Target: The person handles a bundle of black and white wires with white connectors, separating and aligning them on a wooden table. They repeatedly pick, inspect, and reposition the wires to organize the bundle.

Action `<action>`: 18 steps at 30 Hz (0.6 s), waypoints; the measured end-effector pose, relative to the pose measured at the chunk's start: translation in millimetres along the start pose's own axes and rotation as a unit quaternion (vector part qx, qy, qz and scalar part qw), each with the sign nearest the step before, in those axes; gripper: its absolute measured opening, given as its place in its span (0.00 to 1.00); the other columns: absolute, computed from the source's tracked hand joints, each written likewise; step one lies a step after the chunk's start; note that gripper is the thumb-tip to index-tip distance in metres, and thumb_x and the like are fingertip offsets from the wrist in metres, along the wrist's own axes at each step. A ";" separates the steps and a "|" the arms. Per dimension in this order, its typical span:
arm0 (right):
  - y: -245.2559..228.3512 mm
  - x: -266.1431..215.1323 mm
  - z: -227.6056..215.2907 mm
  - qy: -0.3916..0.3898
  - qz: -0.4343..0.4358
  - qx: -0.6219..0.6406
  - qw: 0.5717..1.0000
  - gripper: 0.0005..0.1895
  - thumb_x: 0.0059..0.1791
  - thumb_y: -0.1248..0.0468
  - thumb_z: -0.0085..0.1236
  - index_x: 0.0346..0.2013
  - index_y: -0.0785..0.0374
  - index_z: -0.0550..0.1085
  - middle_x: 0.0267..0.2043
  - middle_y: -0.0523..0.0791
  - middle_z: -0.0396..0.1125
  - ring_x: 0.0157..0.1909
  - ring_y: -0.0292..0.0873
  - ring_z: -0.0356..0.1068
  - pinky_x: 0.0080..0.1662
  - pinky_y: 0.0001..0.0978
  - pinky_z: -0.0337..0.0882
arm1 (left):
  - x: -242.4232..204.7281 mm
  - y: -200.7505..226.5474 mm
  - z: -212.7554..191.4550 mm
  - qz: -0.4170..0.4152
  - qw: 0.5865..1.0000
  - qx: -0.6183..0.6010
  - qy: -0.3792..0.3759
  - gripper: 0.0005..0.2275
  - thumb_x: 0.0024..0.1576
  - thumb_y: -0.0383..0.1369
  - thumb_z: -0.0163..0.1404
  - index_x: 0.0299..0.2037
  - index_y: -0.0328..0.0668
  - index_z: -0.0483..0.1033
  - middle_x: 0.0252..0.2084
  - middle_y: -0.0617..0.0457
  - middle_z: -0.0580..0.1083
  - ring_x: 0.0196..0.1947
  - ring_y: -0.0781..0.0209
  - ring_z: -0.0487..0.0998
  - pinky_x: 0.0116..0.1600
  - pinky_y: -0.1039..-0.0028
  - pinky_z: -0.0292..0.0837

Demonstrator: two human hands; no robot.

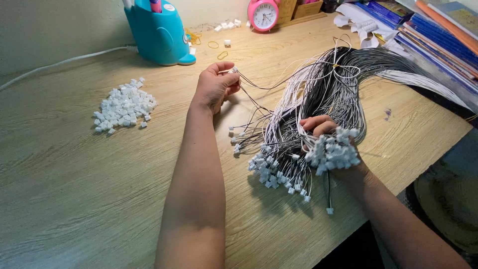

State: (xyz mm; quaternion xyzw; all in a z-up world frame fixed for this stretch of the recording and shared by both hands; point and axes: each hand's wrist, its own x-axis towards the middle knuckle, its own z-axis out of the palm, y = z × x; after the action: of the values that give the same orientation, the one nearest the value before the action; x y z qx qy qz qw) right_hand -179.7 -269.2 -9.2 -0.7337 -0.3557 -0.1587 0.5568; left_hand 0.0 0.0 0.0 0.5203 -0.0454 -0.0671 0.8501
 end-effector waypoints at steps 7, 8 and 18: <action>4.3 -1.4 -3.7 0.021 0.040 0.043 0.998 0.16 0.39 0.69 0.67 0.32 0.65 0.66 0.49 0.57 0.63 0.59 0.54 0.67 0.54 0.36 0.71 | 0.8 -1.5 0.6 -0.004 1.000 0.004 0.003 0.17 0.44 0.18 0.58 0.43 0.36 0.71 0.28 0.48 0.76 0.25 0.61 0.81 0.32 0.76 0.82; -3.2 -0.3 1.9 0.050 0.072 0.013 0.996 0.16 0.40 0.69 0.66 0.33 0.64 0.65 0.49 0.57 0.66 0.59 0.54 0.67 0.55 0.35 0.70 | 0.0 -1.1 0.9 -0.009 1.000 0.010 0.009 0.17 0.44 0.18 0.57 0.44 0.36 0.71 0.28 0.48 0.76 0.24 0.61 0.81 0.32 0.76 0.82; 7.8 1.1 1.2 0.003 0.182 0.111 0.977 0.20 0.40 0.67 0.64 0.44 0.71 0.72 0.55 0.61 0.65 0.50 0.51 0.64 0.44 0.36 0.70 | -0.6 3.5 5.6 -0.024 0.999 0.021 0.022 0.19 0.42 0.18 0.56 0.45 0.34 0.71 0.29 0.47 0.75 0.25 0.61 0.80 0.32 0.76 0.82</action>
State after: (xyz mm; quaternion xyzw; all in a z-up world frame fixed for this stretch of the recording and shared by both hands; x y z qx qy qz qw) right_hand -173.7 -268.7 -14.4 -0.7193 -0.2305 -0.0164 0.6551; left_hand -1.1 -3.3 5.7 0.5403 -0.0158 -0.0753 0.8380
